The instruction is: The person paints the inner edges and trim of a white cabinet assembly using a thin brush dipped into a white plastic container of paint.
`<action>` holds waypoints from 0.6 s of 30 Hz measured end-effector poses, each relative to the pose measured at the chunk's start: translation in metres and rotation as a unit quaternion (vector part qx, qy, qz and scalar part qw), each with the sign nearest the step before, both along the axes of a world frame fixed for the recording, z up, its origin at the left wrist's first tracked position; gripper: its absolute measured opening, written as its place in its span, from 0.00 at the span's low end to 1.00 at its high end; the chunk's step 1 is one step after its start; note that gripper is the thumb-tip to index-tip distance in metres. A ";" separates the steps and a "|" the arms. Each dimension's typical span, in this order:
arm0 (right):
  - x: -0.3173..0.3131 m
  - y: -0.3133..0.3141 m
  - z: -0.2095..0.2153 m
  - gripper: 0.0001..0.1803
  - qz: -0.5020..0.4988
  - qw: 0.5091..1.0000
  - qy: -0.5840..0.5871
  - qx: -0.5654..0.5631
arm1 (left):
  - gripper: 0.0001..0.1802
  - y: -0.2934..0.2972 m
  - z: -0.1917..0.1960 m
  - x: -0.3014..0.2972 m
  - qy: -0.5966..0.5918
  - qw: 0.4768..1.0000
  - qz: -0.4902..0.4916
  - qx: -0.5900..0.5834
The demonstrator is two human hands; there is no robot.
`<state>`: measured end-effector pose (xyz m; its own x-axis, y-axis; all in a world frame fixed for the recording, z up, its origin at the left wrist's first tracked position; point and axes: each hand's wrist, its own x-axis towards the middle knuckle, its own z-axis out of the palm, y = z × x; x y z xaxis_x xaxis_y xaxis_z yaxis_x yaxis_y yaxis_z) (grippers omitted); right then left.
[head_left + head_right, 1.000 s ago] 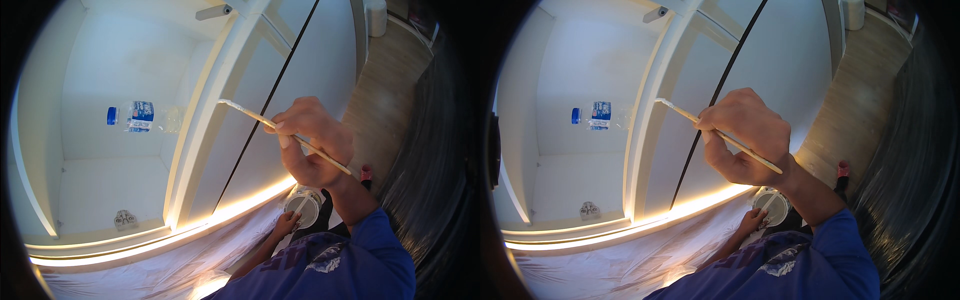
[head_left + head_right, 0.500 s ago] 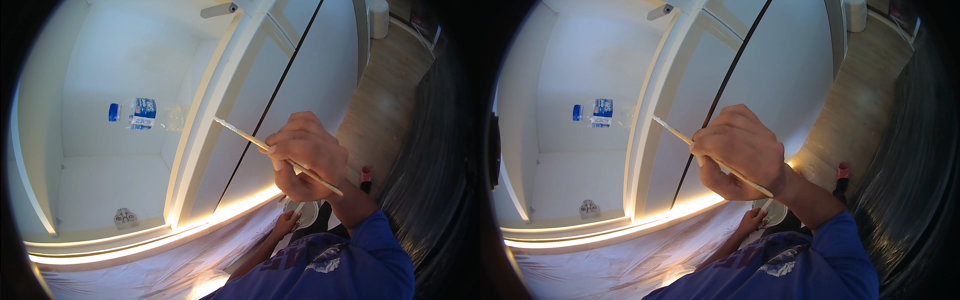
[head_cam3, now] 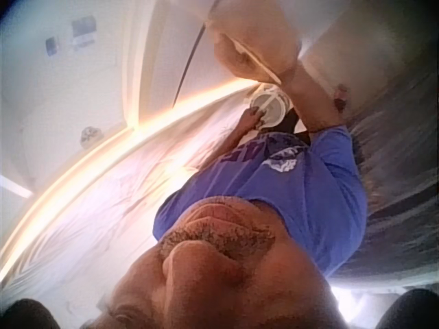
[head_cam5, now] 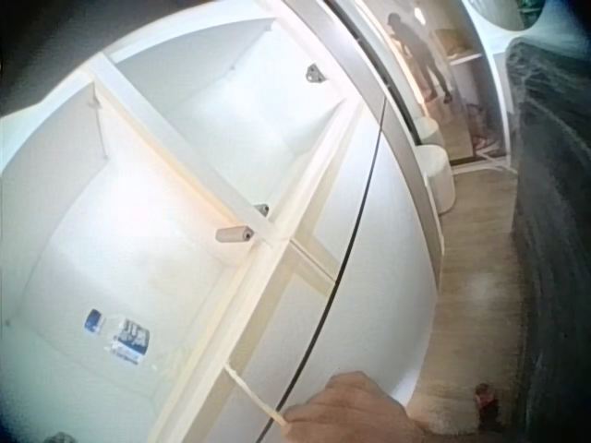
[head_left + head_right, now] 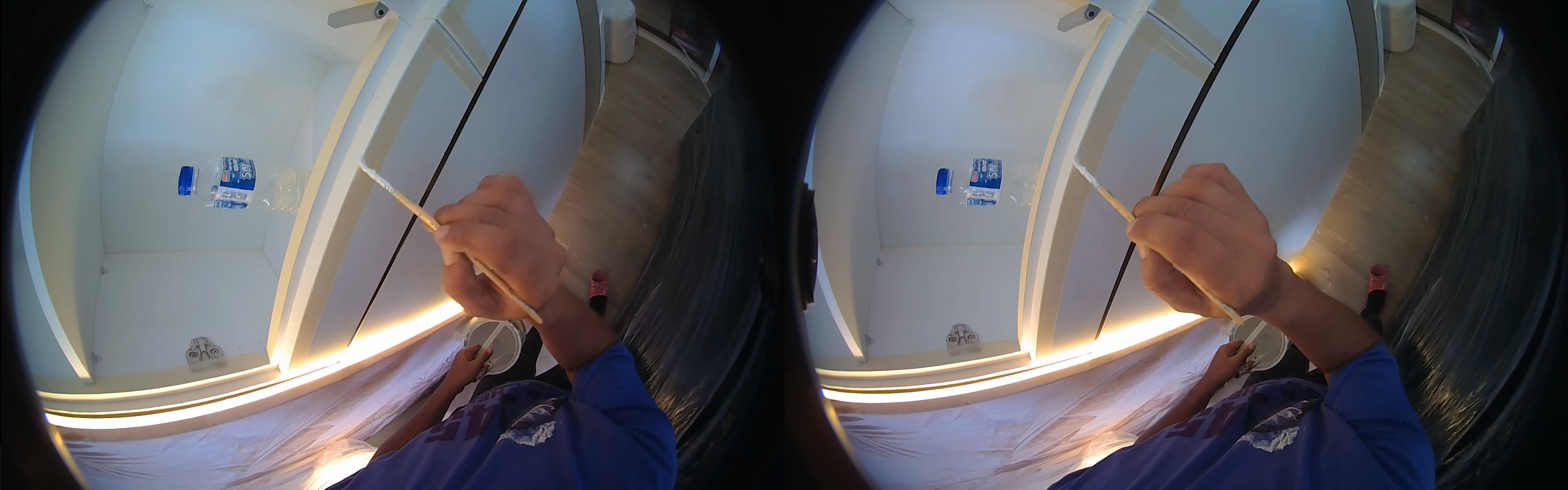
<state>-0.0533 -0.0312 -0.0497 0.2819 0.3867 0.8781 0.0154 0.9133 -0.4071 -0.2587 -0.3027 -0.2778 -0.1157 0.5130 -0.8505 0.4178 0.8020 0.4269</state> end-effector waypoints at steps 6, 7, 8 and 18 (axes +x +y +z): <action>-0.002 -0.008 0.003 0.16 0.034 0.999 0.001 -0.003 | 0.25 0.000 0.004 0.003 0.008 1.000 0.004 0.011; 0.000 -0.009 0.004 0.16 0.047 0.999 0.003 -0.007 | 0.25 0.000 0.004 0.002 0.008 1.000 0.002 0.007; 0.002 -0.010 0.005 0.16 0.060 0.998 0.005 -0.011 | 0.24 -0.001 0.004 0.001 0.009 1.000 0.000 0.002; 0.006 0.004 0.003 0.16 0.006 1.000 0.004 -0.012 | 0.23 -0.003 0.001 0.000 -0.007 1.000 0.012 0.002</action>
<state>-0.0474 -0.0275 -0.0467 0.2838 0.4109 0.8664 0.0014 0.9034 -0.4289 -0.2589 -0.3053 -0.2769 -0.1164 0.5139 -0.8499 0.3917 0.8101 0.4361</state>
